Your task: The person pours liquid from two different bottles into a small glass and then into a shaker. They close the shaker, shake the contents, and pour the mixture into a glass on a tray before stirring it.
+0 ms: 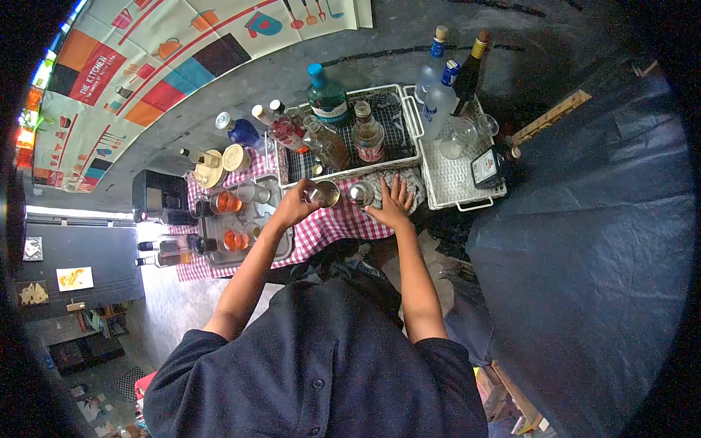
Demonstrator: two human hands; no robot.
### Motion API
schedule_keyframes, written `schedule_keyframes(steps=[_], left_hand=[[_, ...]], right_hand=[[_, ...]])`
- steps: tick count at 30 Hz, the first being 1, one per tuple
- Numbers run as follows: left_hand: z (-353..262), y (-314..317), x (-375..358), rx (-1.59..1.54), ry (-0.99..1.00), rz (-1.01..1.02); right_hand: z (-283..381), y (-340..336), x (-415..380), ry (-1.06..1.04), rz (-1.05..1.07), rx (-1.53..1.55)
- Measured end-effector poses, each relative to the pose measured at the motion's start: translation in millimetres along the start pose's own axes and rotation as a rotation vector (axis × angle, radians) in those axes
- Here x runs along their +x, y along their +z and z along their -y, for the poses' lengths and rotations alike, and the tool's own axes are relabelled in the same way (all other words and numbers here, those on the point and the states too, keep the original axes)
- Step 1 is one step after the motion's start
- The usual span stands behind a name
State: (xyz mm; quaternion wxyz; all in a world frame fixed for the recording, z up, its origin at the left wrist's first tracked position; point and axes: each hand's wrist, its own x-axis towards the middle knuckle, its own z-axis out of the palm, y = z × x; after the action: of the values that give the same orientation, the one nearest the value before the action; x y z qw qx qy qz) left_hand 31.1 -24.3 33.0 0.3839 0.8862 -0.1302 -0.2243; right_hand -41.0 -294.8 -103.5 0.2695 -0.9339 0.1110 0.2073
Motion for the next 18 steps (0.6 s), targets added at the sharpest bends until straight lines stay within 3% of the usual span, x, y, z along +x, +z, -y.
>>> schedule_keyframes(steps=[11, 18], left_hand=[[-20, -12, 3, 0.127, 0.082, 0.022], [-4, -4, -5, -0.157, 0.061, -0.053]], right_hand=[[-3, 4, 2, -0.009, -0.021, -0.011], [-2, -2, -3, -0.020, -0.010, 0.040]])
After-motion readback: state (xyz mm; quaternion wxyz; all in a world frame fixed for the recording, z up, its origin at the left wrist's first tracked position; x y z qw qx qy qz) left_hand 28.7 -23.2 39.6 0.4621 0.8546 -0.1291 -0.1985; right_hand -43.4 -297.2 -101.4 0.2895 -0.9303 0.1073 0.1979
